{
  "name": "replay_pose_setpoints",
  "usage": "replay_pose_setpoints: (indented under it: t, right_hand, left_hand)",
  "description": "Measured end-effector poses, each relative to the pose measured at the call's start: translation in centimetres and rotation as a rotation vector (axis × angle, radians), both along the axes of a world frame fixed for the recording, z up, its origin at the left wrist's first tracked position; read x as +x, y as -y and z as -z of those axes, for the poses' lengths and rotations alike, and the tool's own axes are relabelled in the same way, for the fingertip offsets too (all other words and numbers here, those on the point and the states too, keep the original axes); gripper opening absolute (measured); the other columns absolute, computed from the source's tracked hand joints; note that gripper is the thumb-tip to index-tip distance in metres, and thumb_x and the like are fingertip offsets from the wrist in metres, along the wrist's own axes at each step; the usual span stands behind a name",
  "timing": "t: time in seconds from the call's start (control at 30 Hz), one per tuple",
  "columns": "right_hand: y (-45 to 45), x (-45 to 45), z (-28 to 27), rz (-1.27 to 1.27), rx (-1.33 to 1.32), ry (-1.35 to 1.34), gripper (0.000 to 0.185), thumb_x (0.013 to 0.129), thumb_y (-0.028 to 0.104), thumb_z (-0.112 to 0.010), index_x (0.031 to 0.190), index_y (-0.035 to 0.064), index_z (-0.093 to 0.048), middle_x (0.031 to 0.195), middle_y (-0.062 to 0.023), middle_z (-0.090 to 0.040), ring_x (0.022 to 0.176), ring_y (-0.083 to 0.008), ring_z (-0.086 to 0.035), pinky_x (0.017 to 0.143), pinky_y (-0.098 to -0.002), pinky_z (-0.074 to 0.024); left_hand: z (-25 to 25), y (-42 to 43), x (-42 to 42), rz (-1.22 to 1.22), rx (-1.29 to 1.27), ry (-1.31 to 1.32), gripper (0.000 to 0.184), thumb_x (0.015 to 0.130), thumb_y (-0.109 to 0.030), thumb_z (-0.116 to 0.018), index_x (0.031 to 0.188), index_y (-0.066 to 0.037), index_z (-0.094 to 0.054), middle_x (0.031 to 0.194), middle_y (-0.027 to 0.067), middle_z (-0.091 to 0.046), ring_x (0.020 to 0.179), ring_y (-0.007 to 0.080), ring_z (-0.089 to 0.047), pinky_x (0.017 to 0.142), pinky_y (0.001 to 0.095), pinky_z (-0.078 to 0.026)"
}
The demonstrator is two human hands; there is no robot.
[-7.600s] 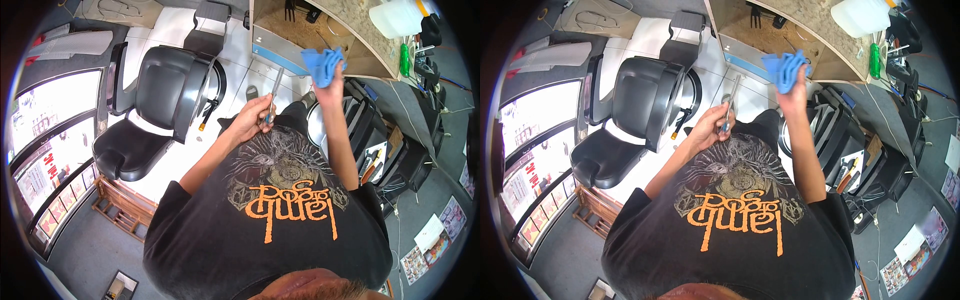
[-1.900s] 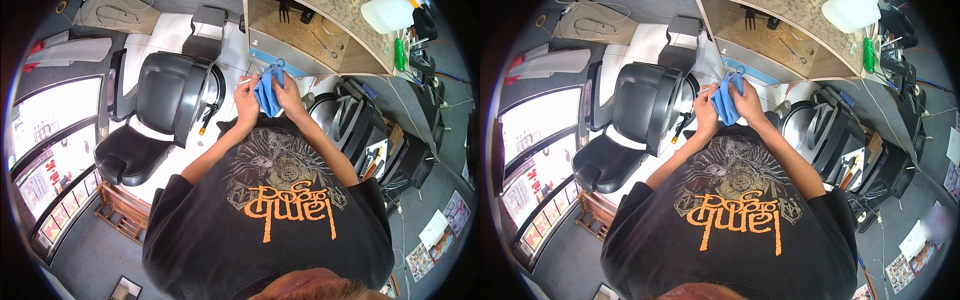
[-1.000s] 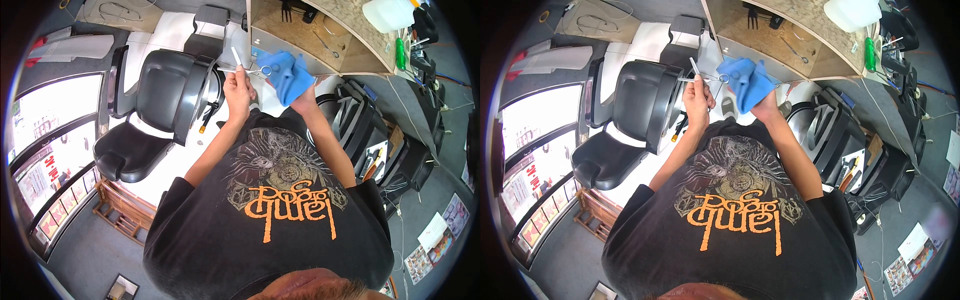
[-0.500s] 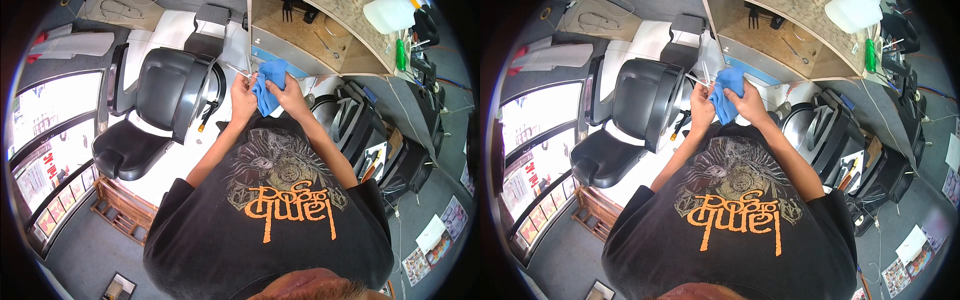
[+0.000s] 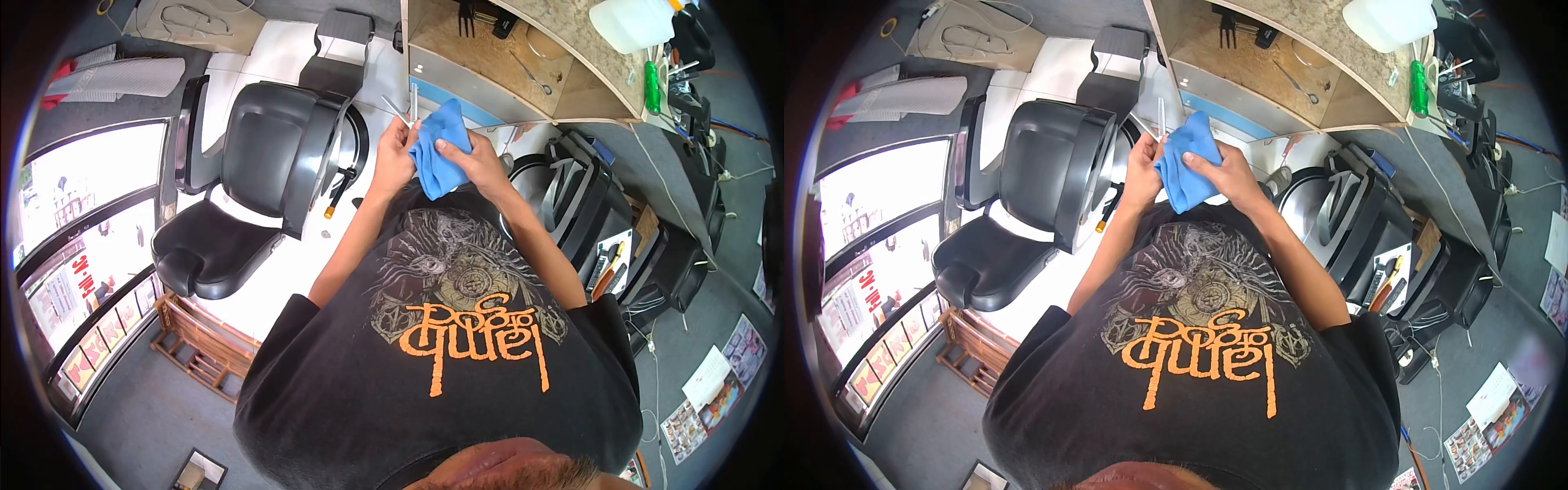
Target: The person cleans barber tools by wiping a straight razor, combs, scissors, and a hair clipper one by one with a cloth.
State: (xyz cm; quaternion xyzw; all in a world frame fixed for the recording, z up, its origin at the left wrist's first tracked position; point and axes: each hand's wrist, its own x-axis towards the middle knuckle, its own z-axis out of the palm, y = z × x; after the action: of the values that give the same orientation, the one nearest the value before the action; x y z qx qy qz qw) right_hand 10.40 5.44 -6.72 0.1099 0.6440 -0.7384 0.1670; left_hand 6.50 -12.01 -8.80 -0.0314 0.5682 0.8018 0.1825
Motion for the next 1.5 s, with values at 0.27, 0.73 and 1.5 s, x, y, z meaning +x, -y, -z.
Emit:
replay_pose_setpoints:
  t: [0.27,0.73,1.5]
  right_hand:
    - [2.7,0.5,0.0,0.355,-0.177,0.006,0.048,0.096,0.027,-0.075,0.128,-0.0052,-0.06,0.116,-0.0103,-0.069,0.105,-0.0136,-0.065,0.095,-0.03,-0.0509]
    - [-9.0,1.8,3.7,0.603,-0.706,0.074,0.048,0.105,0.049,-0.053,0.139,0.0162,-0.056,0.134,-0.0012,-0.064,0.122,-0.0198,-0.061,0.1,-0.0406,-0.0446]
    - [1.6,0.3,-1.1,0.028,0.016,-0.05,0.04,0.11,0.029,-0.052,0.122,-0.0047,-0.069,0.123,-0.0084,-0.069,0.112,-0.0122,-0.06,0.1,-0.0302,-0.0474]
  left_hand:
    - [1.4,-0.7,-0.7,-0.066,0.123,0.153,0.022,0.11,-0.025,-0.053,0.114,-0.005,-0.06,0.095,0.0026,-0.069,0.081,0.0079,-0.065,0.073,0.0257,-0.055]
    - [-2.1,6.7,-2.6,-0.44,0.069,0.136,0.026,0.11,-0.033,-0.054,0.095,-0.012,-0.048,0.066,-0.0025,-0.045,0.053,0.0059,-0.04,0.042,0.0222,-0.031]
    - [-3.7,-2.9,-0.6,-0.104,0.128,0.048,0.03,0.114,-0.039,-0.035,0.104,-0.012,-0.042,0.084,-0.0001,-0.047,0.09,0.0145,-0.061,0.079,0.0293,-0.05]
